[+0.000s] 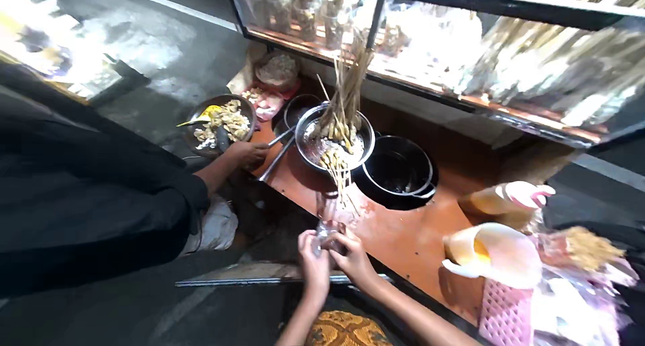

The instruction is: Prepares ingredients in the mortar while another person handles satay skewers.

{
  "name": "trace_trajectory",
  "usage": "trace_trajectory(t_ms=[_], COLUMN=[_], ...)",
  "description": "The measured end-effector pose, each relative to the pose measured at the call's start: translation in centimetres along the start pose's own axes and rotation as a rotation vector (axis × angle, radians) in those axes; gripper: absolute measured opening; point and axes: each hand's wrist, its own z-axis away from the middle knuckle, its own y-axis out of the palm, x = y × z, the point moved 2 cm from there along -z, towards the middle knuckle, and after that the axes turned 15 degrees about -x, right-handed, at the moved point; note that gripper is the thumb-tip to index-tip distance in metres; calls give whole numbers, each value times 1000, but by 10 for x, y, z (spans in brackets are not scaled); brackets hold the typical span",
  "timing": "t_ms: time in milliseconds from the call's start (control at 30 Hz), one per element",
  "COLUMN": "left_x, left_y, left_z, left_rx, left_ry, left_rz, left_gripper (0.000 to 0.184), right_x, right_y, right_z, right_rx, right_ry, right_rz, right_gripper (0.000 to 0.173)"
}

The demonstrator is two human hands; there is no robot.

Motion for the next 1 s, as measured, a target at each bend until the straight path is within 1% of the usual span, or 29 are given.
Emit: trace_trajectory(t_ms=[33,67,133,167,200,233,267,300,333,367,400,433,467,500,533,567,633,667,700,733,767,800,833,867,900,933,967,1000], left_x=[-2,-4,-4,-4,-5,-8,-12,-17,-20,-20,-18,-17,-18,-19,-19,-17,-14,-15,-16,-18,-21,-23,-23,-21,-18,-16,-17,-18], left_y=[1,-1,-6,-8,-9,-8,-7,-6,-7,-9,-10,-10,-8,-6,-6,-10,-16,-15,-11,-7,-5,-7,-11,-13,-11,-7,-4,-1], left_z=[3,3,-3,-7,-8,-6,-3,-4,-11,-19,-25,-26,-22,-19,-18,-21,-32,-33,-29,-25,-27,-32,-38,-41,-40,-35,-33,-35], left_rx=[-12,-41,-139,-175,-172,-132,-73,-28,-15,-18,-23,-1,43,71,75,49,-45,-47,-13,27,42,26,-14,-34,-23,11,40,37], left_ry=[38,96,252,307,335,350,352,331,307,266,233,243,286,335,359,358,305,306,334,364,383,381,362,338,337,344,355,356], left_rz=[-35,-90,-226,-279,-309,-342,-389,-454,-513,-565,-601,-636,-661,-661,-633,-589,-486,-459,-448,-456,-475,-486,-496,-508,-517,-528,-523,-517], left_gripper=[26,23,14,15,14,13,17,25,36,46,53,53,49,44,43,47,55,54,49,42,39,47,54,59,62,62,60,61], right_x=[0,0,1,4,11,17,24,28,30,32,33,36,39,40,40,41,48,53,55,54,51,46,43,42,43,45,45,44], right_y=[2,1,-6,-7,-5,-1,3,5,4,1,1,3,6,8,7,4,-1,3,7,10,11,10,8,8,10,13,15,15], right_z=[-1,-2,-6,-5,0,7,12,11,6,1,-2,-3,-2,-3,-4,-5,-11,-11,-8,-8,-10,-14,-18,-20,-20,-18,-18,-21], right_rx=[-5,-6,-2,3,39,90,143,186,219,259,331,420,506,568,602,609,568,534,514,511,511,510,538,568,596,617,598,562], right_ry=[-41,-119,-283,-298,-245,-167,-87,-17,41,89,161,233,291,330,348,360,337,305,281,271,261,256,272,295,324,350,345,312], right_rz=[59,145,356,429,466,488,500,511,535,569,606,647,675,696,716,733,793,824,824,813,804,798,808,823,825,818,800,791], right_gripper=[17,16,19,22,27,29,27,27,32,44,51,55,58,53,51,52,49,48,49,43,40,45,54,59,59,54,45,40])
